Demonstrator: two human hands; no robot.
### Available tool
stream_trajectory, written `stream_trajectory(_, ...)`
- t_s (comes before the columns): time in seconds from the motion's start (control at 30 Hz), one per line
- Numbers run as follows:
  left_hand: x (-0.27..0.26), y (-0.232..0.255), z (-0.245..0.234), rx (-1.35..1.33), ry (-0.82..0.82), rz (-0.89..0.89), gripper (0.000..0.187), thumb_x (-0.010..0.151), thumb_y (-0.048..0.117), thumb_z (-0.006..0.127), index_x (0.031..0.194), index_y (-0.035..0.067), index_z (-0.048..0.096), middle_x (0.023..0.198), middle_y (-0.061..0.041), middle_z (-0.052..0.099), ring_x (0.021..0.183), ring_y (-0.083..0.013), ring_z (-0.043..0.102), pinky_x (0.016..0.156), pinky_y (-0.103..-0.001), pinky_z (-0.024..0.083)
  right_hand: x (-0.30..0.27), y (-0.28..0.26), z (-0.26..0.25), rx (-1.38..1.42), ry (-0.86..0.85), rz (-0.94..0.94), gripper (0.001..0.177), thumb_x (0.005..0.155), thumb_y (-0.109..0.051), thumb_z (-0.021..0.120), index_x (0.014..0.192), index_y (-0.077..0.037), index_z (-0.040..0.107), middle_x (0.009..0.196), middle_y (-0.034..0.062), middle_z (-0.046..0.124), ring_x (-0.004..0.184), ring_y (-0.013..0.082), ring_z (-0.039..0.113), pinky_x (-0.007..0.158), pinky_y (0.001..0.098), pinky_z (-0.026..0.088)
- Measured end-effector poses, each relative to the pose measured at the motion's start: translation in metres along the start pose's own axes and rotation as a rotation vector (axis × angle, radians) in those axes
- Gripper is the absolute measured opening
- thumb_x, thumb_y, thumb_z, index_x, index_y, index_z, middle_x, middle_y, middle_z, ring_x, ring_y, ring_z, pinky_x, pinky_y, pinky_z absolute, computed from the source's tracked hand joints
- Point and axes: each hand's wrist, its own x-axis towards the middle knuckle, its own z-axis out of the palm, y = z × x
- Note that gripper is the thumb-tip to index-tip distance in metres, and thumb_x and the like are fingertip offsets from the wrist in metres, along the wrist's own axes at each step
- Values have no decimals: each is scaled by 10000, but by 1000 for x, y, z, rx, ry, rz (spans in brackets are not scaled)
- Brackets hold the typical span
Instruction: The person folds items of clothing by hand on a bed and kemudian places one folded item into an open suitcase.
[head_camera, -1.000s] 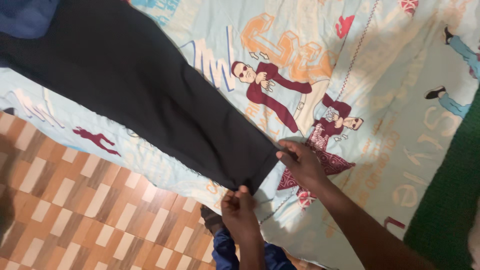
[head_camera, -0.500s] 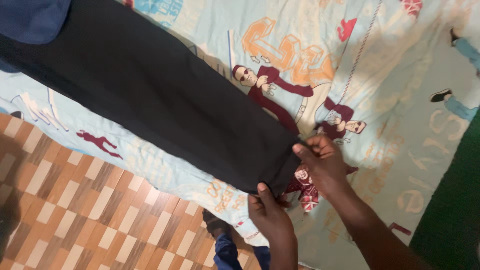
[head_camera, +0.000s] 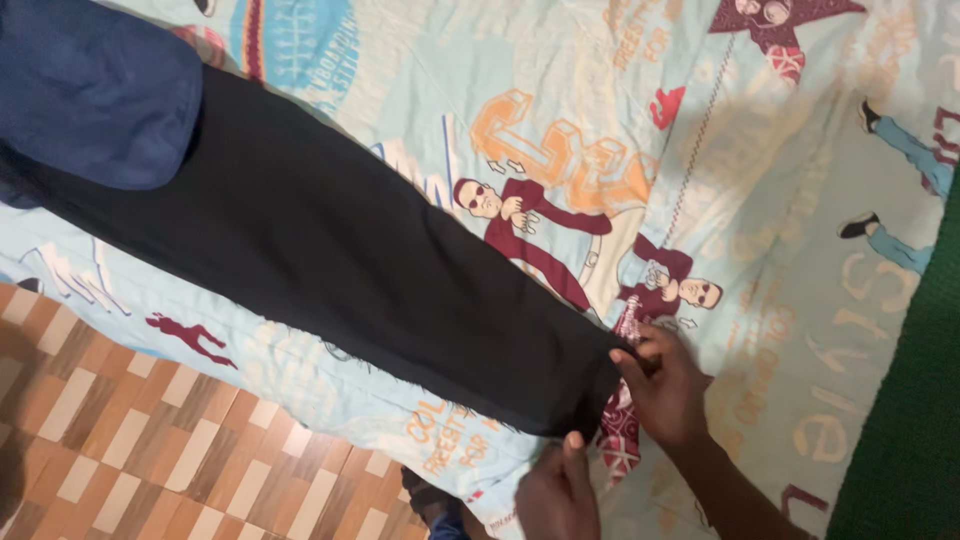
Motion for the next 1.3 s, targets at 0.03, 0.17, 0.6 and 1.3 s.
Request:
stream_trajectory(0.03, 2, 8, -13, -4, 8, 3, 491, 1003, 425, 558, 757, 29, 711, 636, -223, 642, 638, -391, 679, 604, -483, 480, -3, -14, -6, -260, 112, -349, 434, 908, -207, 774, 1252, 5, 616, 1018, 163, 608, 836, 238, 649, 698, 347, 577)
stream_trajectory(0.17, 60, 41, -47, 242, 440, 871, 342, 1037, 261, 560, 1228, -4, 661, 1315, -230, 653, 1230, -433, 593, 1087, -586, 421, -9, -52, 29, -265, -18, -513, 325, 943, -218, 710, 1221, -58, 655, 1275, 163, 643, 1129, 305, 681, 929, 397, 567)
stream_trajectory(0.6, 245, 29, -236, 929, 768, 638, 773, 1032, 611, 444, 1559, 46, 433, 1641, -201, 344, 1503, -368, 311, 1088, -736, 213, 11, -34, 74, -634, -222, -785, 713, 944, -473, 538, 1448, 24, 450, 1575, 213, 390, 1488, 342, 326, 1171, 580, 225)
stream_trajectory(1.3, 334, 76, -358, 873, 513, 995, 734, 976, 561, 505, 1499, 49, 442, 1573, -183, 450, 1486, -335, 387, 1190, -594, 250, 71, -199, 276, -303, -201, -755, 453, 1003, -235, 541, 1408, -34, 565, 1553, 185, 468, 1486, 343, 394, 1202, 559, 268)
